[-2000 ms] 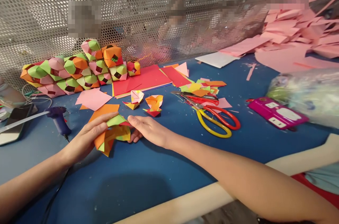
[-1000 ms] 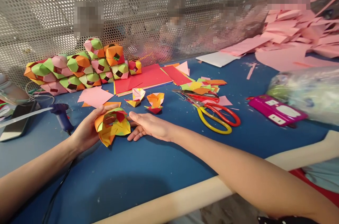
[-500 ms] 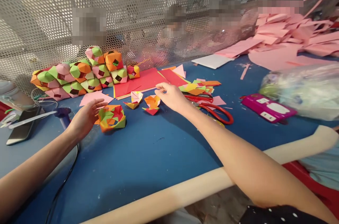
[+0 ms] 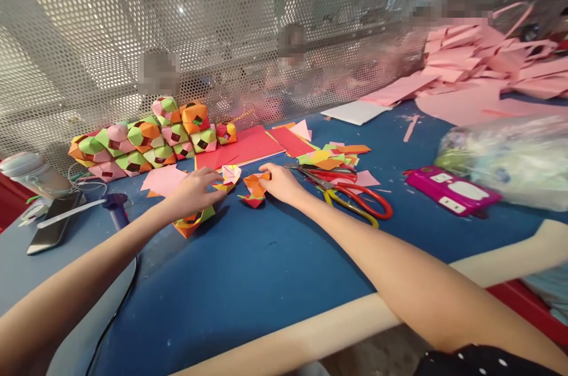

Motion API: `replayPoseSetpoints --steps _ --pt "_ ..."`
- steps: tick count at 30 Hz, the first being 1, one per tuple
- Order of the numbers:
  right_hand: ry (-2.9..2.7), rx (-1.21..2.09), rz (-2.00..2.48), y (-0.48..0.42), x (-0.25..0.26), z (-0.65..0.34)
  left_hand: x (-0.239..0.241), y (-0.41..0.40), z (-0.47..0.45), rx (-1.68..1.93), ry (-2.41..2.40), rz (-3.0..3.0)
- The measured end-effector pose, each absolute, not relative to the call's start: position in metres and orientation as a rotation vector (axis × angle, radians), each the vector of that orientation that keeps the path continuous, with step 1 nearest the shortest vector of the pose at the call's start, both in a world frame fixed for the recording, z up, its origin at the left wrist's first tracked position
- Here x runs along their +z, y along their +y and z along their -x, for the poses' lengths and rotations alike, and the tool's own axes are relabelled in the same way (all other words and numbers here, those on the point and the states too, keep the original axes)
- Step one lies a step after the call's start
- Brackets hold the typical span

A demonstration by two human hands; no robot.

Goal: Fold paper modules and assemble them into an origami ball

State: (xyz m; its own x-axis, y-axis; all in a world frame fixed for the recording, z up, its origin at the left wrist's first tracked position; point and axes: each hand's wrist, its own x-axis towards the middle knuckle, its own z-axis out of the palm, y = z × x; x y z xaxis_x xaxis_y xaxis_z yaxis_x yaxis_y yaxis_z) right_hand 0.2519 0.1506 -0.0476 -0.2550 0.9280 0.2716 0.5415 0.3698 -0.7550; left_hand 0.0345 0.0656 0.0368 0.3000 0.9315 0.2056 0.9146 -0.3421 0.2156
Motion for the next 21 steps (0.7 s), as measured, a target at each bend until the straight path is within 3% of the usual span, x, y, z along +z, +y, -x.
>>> replayPoseSetpoints --steps 9,16,18,21 --pt "-1.807 0.833 1.13 0.152 -0.041 -0.256 0.016 0.085 -0.06 0.335 1.784 -2.675" --pt "-1.624 0.969 1.111 0.154 -0.008 -0.282 0.044 0.055 -0.049 0.72 1.787 -2.752" --pt "-1.699 1.032 1.097 0.147 -0.001 -0.283 0.047 0.038 -0.043 0.958 1.648 -2.898" --pt "-1.926 1.149 1.052 0.133 0.003 -0.277 0.04 0.008 -0.035 0.977 1.472 -3.16"
